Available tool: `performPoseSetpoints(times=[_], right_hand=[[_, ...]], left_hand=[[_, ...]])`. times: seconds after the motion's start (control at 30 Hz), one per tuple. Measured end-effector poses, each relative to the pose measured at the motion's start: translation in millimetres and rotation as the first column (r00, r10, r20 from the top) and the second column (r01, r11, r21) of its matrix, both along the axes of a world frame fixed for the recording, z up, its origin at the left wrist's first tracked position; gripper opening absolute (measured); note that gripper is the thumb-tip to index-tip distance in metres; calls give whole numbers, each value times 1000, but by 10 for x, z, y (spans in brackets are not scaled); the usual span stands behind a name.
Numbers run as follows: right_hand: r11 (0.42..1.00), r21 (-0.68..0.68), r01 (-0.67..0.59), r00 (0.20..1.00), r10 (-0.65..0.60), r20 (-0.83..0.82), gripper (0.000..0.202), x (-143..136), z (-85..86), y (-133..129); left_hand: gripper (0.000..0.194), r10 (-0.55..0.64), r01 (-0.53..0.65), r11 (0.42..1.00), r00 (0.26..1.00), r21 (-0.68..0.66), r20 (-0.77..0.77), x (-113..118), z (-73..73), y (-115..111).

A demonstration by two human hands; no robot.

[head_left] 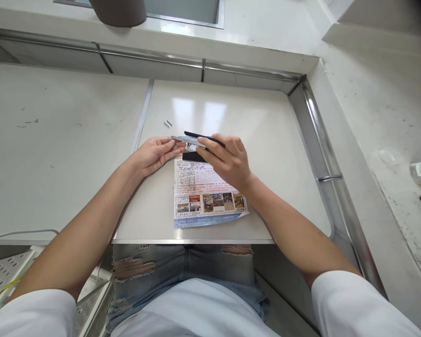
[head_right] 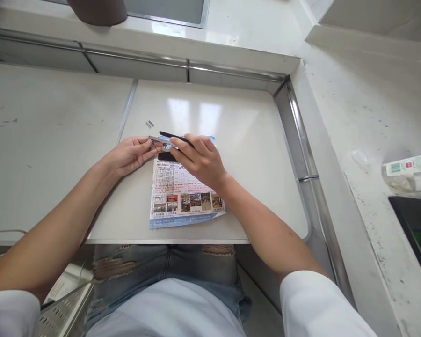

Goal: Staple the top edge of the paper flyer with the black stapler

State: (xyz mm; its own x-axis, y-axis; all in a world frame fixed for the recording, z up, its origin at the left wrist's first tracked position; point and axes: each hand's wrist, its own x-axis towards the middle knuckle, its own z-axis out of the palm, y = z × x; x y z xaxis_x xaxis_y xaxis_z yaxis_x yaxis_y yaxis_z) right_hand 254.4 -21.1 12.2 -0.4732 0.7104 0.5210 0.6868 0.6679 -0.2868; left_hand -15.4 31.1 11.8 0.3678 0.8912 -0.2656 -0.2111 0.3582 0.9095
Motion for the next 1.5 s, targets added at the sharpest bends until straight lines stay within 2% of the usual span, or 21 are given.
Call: performPoseSetpoints(times=[0.13,0.23,0.3,0.4,0.53,0.67,0.83,0.9,0.97,1.1,1.2,1.3,1.5], right_hand=[[982,21,190,972,-185,-147,28,59,17,30],[966,-93,243,942,-258,-216,24,102,9,84],[950,-209,231,929,-279,-243,22,132,-20,131],[911,-360,200,910,-309,-276,26,180,-89,196],[860,-493,134,890,-323,-321,35,215,-151,240],[846,-525,100,890,-311,-333,31,208,-135,244],[833,-545,97,905,-302,-300,30,229,-134,268],[837,-534,120,924,-291,-248,32,240,-139,276],[871,-468,153,943,-270,-195,34,236,-119,259],[961,-188,201,966,-227,-125,43,167,-12,138],[997,-67,27,999,-28,-21,37,77,34,30],[983,-67,-170,981,176,88,29,-7,12,-31],[967,-50,-248,962,252,103,26,-63,-56,-66]], left_hand=[[12,130,-130,991,991,21,-17,23,50,20],[18,254,-246,960,966,136,-43,32,97,32],[23,279,-259,942,958,211,-67,30,115,29],[27,228,-202,941,971,273,-66,25,116,5],[26,123,-108,954,992,280,-35,53,122,-52],[28,40,-37,965,999,260,-5,99,157,-108],[36,1,17,931,999,365,-49,74,135,-122],[36,-4,42,914,996,404,-94,48,112,-123],[35,-6,65,902,991,428,-136,33,97,-134],[29,-60,171,886,964,430,-259,46,127,-196],[32,-117,260,864,937,431,-330,79,184,-242],[37,-174,327,841,918,432,-358,112,225,-266],[41,-260,393,813,905,429,-337,131,186,-268]])
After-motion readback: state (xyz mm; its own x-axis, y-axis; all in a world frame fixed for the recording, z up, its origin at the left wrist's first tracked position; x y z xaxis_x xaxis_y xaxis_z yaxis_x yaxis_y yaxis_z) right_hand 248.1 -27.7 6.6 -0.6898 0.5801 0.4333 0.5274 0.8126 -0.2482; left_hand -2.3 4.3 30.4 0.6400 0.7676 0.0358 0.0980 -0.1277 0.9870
